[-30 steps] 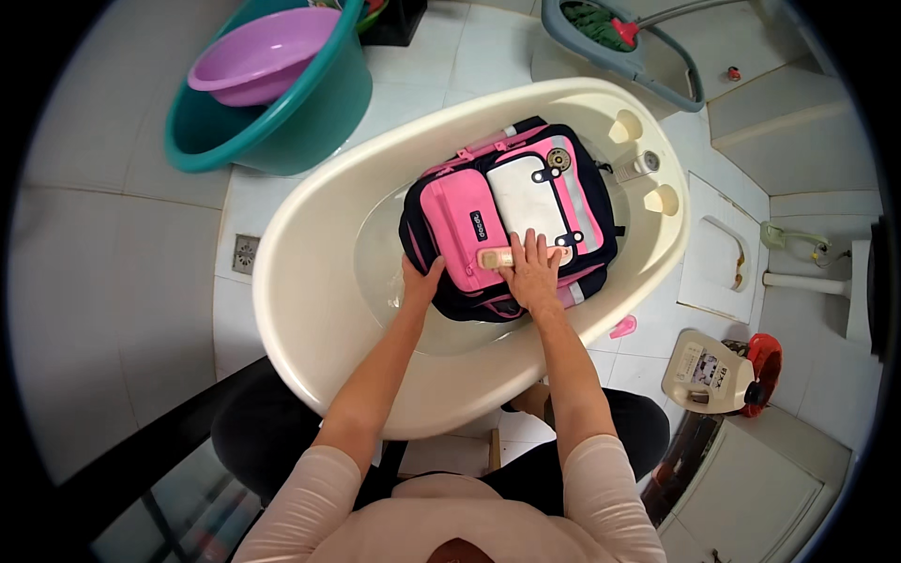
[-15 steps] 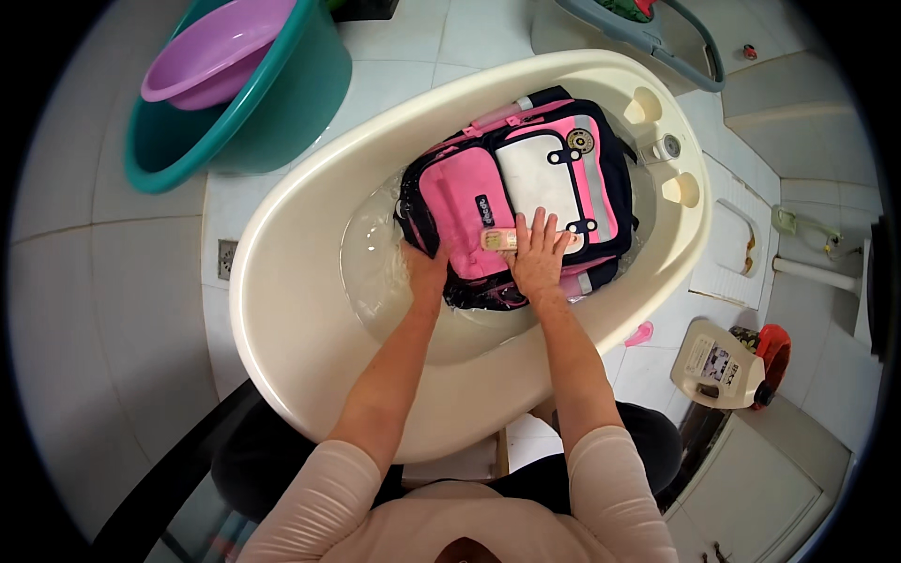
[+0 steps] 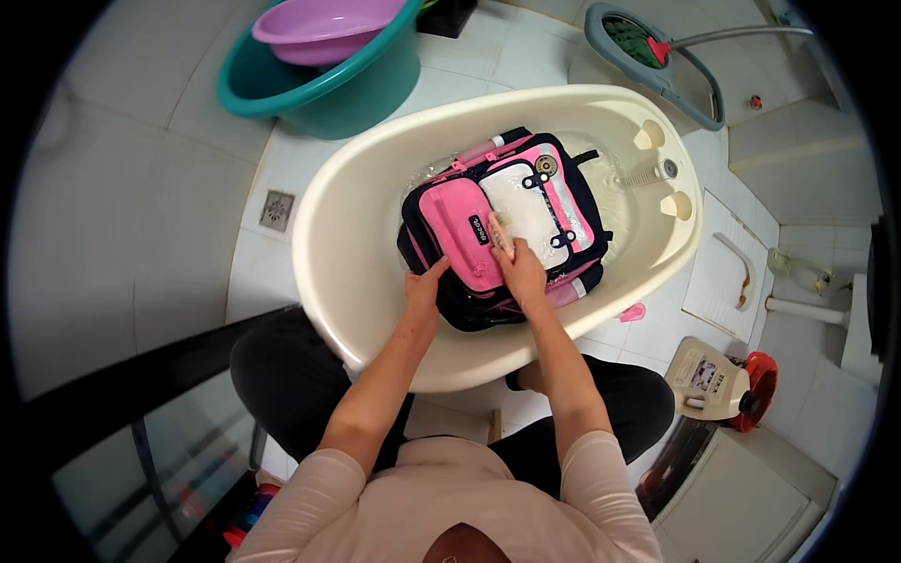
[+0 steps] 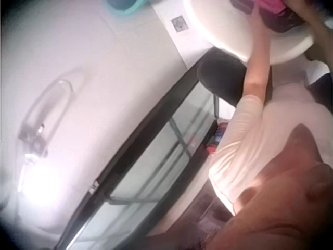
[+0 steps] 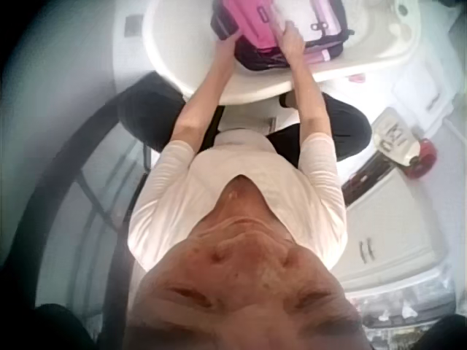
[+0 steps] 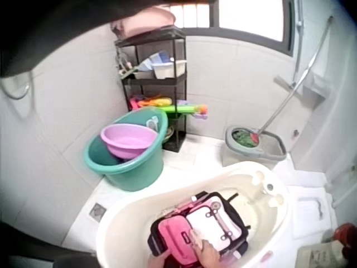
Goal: The person cleans a pink and black backpack in a small tub of water using a brush. The person scrubs various parts of the backpack's exterior and the inside of its pockets before rinsing it in the water.
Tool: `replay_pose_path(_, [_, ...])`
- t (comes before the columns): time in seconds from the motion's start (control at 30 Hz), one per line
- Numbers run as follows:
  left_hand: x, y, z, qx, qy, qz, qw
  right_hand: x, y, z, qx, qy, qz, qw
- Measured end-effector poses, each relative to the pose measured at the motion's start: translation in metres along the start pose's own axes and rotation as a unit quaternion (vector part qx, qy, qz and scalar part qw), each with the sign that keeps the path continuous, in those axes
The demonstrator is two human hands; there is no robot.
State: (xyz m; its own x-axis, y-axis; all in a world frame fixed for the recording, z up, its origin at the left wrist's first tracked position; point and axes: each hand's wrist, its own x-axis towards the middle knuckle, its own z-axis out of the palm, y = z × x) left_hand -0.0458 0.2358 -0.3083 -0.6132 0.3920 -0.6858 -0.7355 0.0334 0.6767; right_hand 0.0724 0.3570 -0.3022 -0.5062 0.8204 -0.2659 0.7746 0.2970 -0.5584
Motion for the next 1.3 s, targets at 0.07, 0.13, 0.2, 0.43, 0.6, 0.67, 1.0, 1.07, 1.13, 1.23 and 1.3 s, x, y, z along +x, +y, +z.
replay_pose_path(0.07, [-0.019,0.007,-0.001,-0.009,-0.007,0.005,1.0,-0.021,-0.014,0.001,0.04,-0.017,-0.006,0.999])
replay_pose_path(0.13, [-0.021,-0.003,-0.015,-0.026,-0.009,0.008,1.0,-0.038,-0.031,0.002,0.039,-0.05,-0.019,0.998])
replay_pose_path(0.2, [-0.01,-0.016,-0.032,-0.026,0.019,0.01,0.999,-0.051,-0.039,0.008,0.064,-0.068,-0.061,0.994])
replay_pose_path(0.43, [0.012,-0.025,-0.064,-0.025,0.05,-0.058,0.997,-0.09,-0.063,0.021,-0.057,-0.058,-0.135,0.987])
replay_pose_path(0.6, [0.001,-0.023,-0.044,0.03,0.099,-0.082,0.991,-0.054,-0.058,0.058,-0.118,-0.001,-0.218,0.969])
replay_pose_path(0.67, [0.002,-0.027,-0.044,0.004,0.12,-0.085,0.989,-0.028,-0.055,0.075,-0.08,-0.002,-0.234,0.969])
replay_pose_path(1.0, [0.011,-0.045,-0.047,0.01,0.161,-0.11,0.981,-0.033,-0.044,0.057,-0.119,-0.197,-0.115,0.966])
replay_pose_path(1.07, [0.01,-0.043,-0.044,0.07,0.174,-0.086,0.978,-0.036,-0.037,0.051,-0.145,-0.228,-0.114,0.956])
replay_pose_path(1.13, [0.003,-0.038,-0.042,0.055,0.161,-0.092,0.981,-0.025,-0.04,0.063,-0.192,-0.177,-0.202,0.944])
replay_pose_path(1.23, [0.001,-0.04,-0.032,0.061,0.141,-0.107,0.982,0.032,-0.073,0.103,-0.218,-0.137,-0.197,0.946])
replay_pose_path(1.3, [0.009,-0.052,-0.036,0.088,0.133,-0.092,0.983,0.038,-0.086,0.114,-0.215,-0.104,-0.181,0.954])
